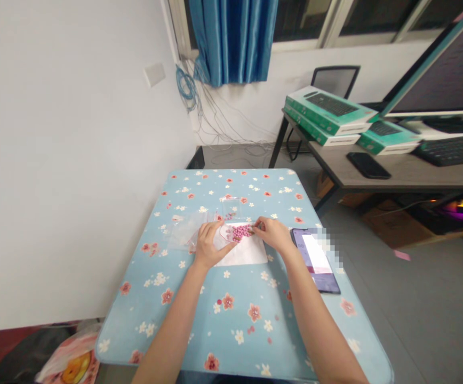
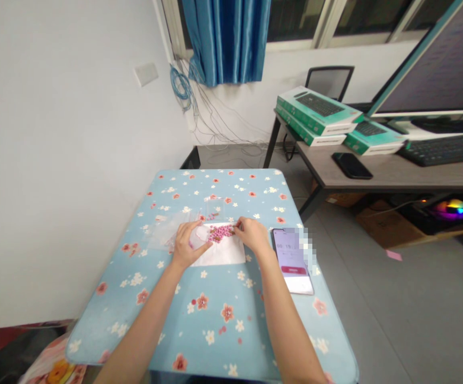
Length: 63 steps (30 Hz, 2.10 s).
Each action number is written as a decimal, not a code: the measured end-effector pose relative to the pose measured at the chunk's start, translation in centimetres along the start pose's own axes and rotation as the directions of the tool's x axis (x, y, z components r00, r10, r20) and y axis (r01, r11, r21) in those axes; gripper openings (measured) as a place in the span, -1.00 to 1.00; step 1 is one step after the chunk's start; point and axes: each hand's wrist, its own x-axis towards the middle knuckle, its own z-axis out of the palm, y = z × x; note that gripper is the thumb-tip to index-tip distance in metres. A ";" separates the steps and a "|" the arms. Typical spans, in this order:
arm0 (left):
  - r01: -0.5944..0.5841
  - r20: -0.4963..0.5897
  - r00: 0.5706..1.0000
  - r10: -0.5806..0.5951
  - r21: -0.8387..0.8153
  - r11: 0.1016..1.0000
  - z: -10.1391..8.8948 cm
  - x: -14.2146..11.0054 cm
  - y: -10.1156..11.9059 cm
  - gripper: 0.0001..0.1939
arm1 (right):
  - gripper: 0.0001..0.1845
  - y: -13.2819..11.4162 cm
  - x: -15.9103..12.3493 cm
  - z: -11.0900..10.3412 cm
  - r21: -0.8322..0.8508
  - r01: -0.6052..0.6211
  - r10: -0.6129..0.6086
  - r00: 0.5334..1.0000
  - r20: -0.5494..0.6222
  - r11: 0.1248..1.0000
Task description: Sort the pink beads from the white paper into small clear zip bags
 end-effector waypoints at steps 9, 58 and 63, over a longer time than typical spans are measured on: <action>0.012 0.004 1.000 -0.012 0.002 1.000 0.1 -0.1 -0.1 -0.42 | -0.79 -1.6 -0.7 -2.0 0.401 0.215 -0.195 0.977 -0.089 0.890; 0.585 0.189 0.698 -0.691 -0.707 0.397 -1.1 0.7 -1.2 -0.71 | -0.82 -5.1 -1.7 -1.4 0.315 0.372 -0.398 0.917 0.022 0.873; 0.582 0.286 0.658 -0.697 -0.781 0.228 -1.5 0.9 -0.6 -0.72 | -0.79 -5.2 -1.7 -1.4 0.358 0.397 -0.422 0.906 -0.008 0.845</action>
